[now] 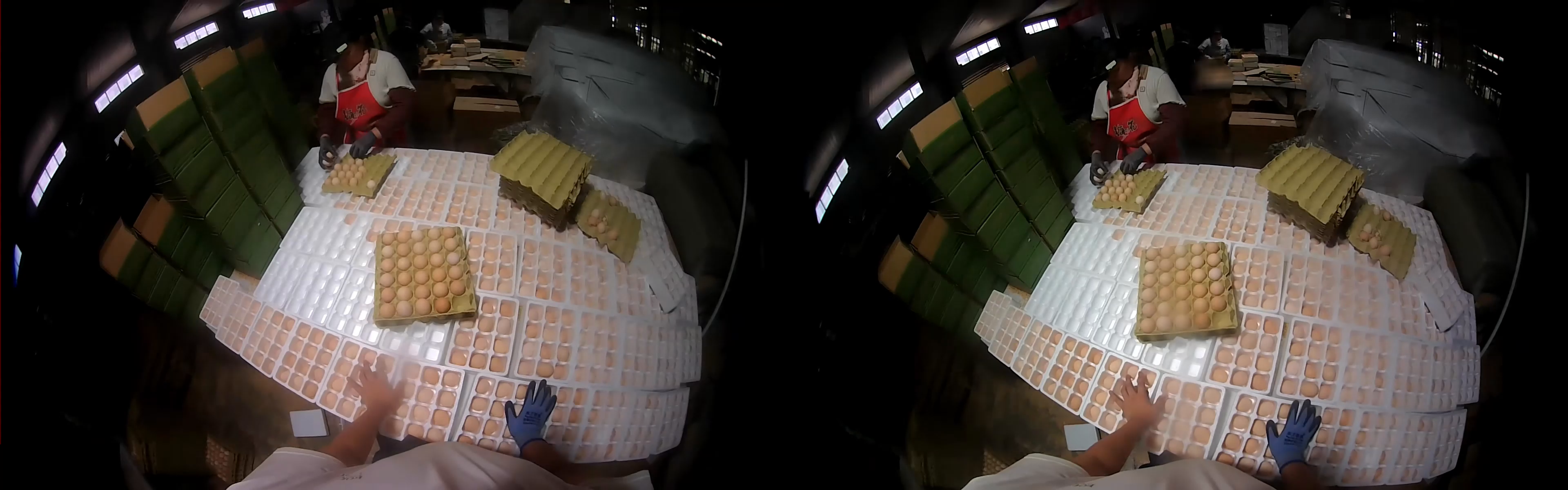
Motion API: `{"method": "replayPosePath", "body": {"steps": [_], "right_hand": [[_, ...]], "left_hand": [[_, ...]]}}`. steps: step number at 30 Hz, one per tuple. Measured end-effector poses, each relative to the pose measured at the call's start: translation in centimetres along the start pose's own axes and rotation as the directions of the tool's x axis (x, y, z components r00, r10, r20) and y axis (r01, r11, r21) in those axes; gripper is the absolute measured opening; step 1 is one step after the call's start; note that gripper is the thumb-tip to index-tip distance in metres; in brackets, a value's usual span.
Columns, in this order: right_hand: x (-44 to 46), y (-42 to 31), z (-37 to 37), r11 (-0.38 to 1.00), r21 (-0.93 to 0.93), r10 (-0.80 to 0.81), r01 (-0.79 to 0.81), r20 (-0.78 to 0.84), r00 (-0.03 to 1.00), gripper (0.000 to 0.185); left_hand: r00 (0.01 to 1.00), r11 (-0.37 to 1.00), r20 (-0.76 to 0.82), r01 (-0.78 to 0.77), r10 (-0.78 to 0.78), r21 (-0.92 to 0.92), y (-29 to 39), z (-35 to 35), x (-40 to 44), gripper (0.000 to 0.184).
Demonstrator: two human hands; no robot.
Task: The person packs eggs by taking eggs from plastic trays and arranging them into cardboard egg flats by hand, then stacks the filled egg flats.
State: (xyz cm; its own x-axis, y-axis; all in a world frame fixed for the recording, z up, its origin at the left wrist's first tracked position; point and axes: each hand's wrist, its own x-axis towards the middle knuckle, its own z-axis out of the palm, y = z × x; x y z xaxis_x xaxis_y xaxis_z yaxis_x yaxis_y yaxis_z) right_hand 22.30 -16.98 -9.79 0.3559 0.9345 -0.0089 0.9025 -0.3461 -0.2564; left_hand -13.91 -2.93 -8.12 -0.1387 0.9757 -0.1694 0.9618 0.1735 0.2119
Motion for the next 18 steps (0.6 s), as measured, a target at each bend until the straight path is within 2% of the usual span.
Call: {"method": "replayPosePath", "body": {"steps": [8,11,12,15,18], "right_hand": [[-0.1,0.0,-0.4,0.999,0.017,0.032,-0.033,0.065,0.997,0.095],[-0.3,0.4,0.8,1.000,0.010,0.015,-0.015,-0.023,1.000,0.095],[-0.4,0.0,0.0,0.999,0.033,0.027,-0.027,-0.001,1.000,0.095],[-0.4,0.6,1.0,0.999,0.034,0.007,-0.006,-0.040,0.999,0.095],[-0.4,0.8,1.3,0.999,0.040,-0.004,0.007,-0.075,0.997,0.095]], "left_hand": [[1.000,1.000,-0.011,-0.004,0.004,-0.001,-0.1,0.1,-0.2,0.097],[0.989,0.994,-0.140,-0.056,0.043,-0.090,-1.1,2.1,0.1,0.101],[0.999,0.999,-0.016,-0.048,0.048,-0.010,-1.1,1.3,-0.1,0.096],[0.995,0.993,-0.048,-0.088,0.085,-0.076,-1.2,1.0,0.0,0.094],[0.996,0.990,0.037,-0.080,0.085,-0.120,-0.6,-1.2,-0.1,0.090]]}}
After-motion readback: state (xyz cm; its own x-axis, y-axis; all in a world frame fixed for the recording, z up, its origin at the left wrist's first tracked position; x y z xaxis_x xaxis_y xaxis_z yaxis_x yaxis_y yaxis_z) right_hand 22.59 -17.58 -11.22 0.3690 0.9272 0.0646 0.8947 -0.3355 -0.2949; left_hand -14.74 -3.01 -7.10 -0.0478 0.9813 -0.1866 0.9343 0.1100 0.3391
